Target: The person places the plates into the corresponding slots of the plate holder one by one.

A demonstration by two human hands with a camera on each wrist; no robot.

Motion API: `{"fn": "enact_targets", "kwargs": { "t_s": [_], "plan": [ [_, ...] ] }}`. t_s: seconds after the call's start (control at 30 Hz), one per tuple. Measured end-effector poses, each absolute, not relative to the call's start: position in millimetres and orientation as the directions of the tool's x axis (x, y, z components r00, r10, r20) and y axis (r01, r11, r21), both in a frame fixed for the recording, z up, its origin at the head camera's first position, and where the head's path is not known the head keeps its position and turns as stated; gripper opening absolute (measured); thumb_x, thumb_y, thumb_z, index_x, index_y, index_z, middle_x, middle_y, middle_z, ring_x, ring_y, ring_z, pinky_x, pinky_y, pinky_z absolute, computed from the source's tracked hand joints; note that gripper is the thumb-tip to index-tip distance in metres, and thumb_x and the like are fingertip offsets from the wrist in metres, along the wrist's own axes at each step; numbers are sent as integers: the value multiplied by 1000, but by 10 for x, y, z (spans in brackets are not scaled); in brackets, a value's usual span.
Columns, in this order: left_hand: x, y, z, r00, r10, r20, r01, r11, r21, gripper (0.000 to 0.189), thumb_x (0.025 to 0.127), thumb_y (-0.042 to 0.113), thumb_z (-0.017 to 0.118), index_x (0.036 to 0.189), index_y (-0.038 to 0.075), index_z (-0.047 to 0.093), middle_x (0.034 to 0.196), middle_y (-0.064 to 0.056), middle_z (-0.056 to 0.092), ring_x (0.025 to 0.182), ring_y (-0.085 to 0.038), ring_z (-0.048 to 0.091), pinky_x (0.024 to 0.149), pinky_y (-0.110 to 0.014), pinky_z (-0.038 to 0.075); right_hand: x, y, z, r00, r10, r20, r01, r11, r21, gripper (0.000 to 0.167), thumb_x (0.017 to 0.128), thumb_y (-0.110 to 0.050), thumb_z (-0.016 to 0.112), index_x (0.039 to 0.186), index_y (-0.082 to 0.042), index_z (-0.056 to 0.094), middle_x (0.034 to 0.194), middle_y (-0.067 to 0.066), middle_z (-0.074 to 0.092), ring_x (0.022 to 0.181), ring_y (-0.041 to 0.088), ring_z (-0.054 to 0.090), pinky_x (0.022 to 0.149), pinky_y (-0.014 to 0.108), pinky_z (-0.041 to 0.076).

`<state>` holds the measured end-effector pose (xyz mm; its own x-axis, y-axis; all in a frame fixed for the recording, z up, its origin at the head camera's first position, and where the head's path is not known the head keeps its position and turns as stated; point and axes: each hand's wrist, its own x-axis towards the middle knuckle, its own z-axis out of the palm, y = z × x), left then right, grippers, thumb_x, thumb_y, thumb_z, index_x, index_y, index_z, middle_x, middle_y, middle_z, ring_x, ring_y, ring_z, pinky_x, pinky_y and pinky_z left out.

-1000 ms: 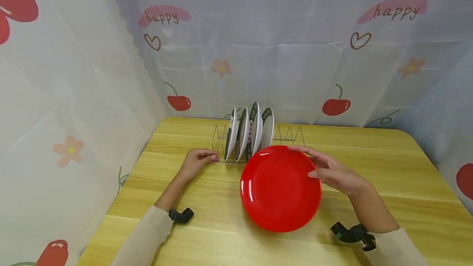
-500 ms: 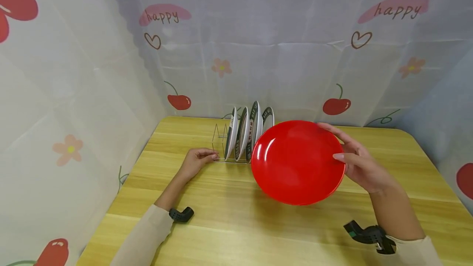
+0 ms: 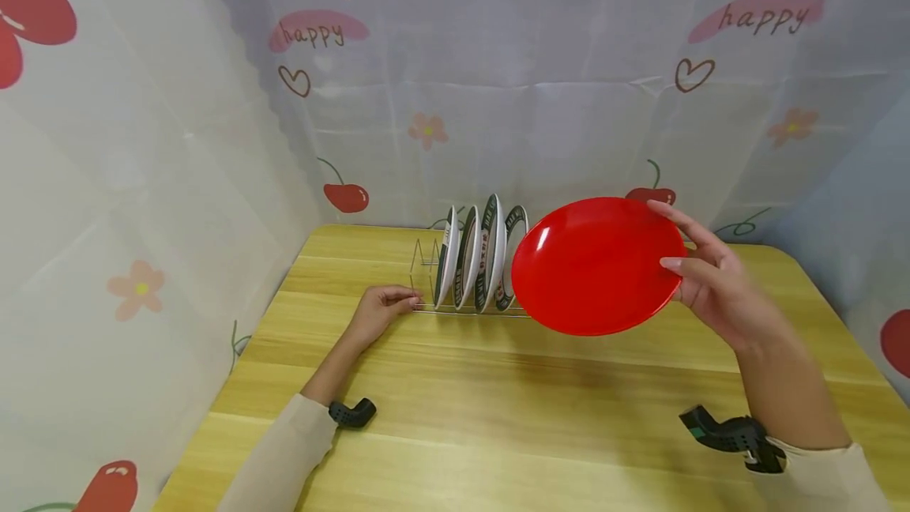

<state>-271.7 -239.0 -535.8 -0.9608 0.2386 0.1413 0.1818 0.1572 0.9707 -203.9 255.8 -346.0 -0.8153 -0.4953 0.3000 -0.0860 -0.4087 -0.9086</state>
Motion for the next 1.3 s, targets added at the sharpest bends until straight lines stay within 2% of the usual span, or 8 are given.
{"fn": "enact_targets", "kwargs": {
  "t_s": [0.27,0.53,0.77,1.03,1.3],
  "plan": [
    [-2709,-2390,-5355,-956,244,165,199,120,973,21,96,3,69,113,-9,73,113,-26,71,97,-22,74,85,-33,61,-2212,2627,-3261,-831,-474,291,-115,-365,-924,61,104,10,34,161,-11,26,152,8,37,111,23,66,81,39,61],
    [-2701,-2393,-5371,-952,247,181,220,140,965,21,96,6,70,112,-7,74,112,-23,73,96,-19,74,84,-33,61,-2400,2649,-3200,-868,-450,212,-107,-247,-963,61,105,6,41,161,-16,30,151,7,36,110,23,67,81,40,62],
    [-2696,-2390,-5359,-951,244,192,230,140,963,20,96,4,69,111,-8,74,111,-23,73,96,-19,74,84,-33,61,-2528,2568,-3186,-895,-421,150,-114,-110,-987,63,104,3,50,160,-20,32,150,7,34,115,22,61,80,40,63],
    [-2699,-2387,-5361,-956,236,175,206,117,971,19,96,3,68,111,-8,74,111,-23,73,96,-19,74,85,-34,61,-2615,2432,-3231,-897,-421,133,-153,13,-988,65,102,0,56,159,-20,33,144,11,43,120,25,53,77,41,63],
    [-2708,-2397,-5372,-954,234,187,221,127,967,19,97,3,68,111,-7,75,110,-21,74,96,-20,74,84,-33,61,-2679,2279,-3267,-902,-421,99,-159,110,-981,65,101,-5,61,158,-21,36,133,17,49,116,28,56,77,44,63]
  ]
}}
